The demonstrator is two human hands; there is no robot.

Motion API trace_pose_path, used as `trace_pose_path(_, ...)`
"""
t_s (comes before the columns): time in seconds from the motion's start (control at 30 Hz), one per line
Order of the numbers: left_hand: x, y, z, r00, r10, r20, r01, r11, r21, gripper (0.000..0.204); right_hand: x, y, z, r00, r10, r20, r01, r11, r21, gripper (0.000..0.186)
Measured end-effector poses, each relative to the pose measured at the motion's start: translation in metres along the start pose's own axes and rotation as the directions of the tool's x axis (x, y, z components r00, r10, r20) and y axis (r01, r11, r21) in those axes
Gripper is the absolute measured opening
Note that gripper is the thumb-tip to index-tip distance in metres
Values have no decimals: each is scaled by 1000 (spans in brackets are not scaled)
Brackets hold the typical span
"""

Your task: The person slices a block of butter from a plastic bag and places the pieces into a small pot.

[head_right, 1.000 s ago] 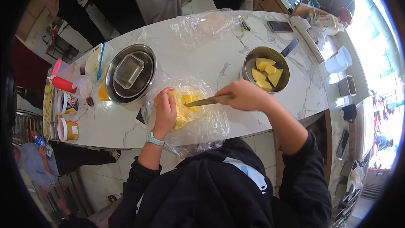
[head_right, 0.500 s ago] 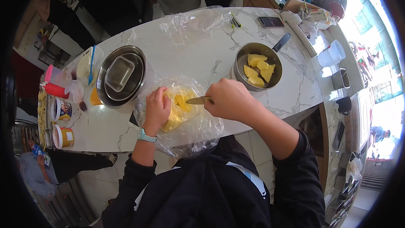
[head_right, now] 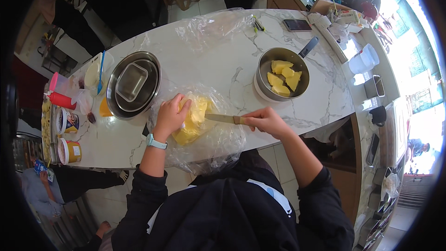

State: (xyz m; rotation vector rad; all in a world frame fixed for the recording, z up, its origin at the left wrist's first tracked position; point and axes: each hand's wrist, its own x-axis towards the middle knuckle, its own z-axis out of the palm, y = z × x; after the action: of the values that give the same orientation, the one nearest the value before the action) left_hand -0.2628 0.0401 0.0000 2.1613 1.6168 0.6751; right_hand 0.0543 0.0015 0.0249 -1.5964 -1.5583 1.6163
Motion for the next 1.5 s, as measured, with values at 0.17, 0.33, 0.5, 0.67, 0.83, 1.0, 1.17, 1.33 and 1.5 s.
trace_pose_path(0.17,-5,-4,3,997,38,-60,-42,997,-68,26,-21,31,8,995,80,58,-95,934,345,32)
trace_pose_path(0.33,-8,-3,0,994,86,-63,-89,995,-53,22,-29,30,16,991,-70,-113,96,965,245,30)
trace_pose_path(0.5,-13,17,-3,970,154,-186,-148,988,49,28,-47,30,23,972,-132,-193,154,983,105,26)
trace_pose_path(0.67,-20,17,-3,984,144,-100,-134,986,98,30,-61,41,42,806,-526,-272,432,836,-337,27)
trace_pose_path(0.83,-18,44,6,978,104,-183,-90,992,86,28,-60,39,27,930,-296,-217,292,955,-53,29)
trace_pose_path(1.0,-27,66,29,953,-139,-271,208,947,245,21,-35,46,11,961,-222,-163,241,965,107,30)
trace_pose_path(1.17,-42,60,34,954,-105,-280,203,915,348,24,-19,52,-11,985,40,170,-138,771,622,32)
trace_pose_path(1.33,-53,57,30,958,-1,-285,110,923,368,23,-39,50,-37,945,34,324,-248,720,648,30)
trace_pose_path(1.5,-32,102,21,828,-109,-549,53,992,-117,16,-94,-8,-101,976,-194,95,148,920,364,30)
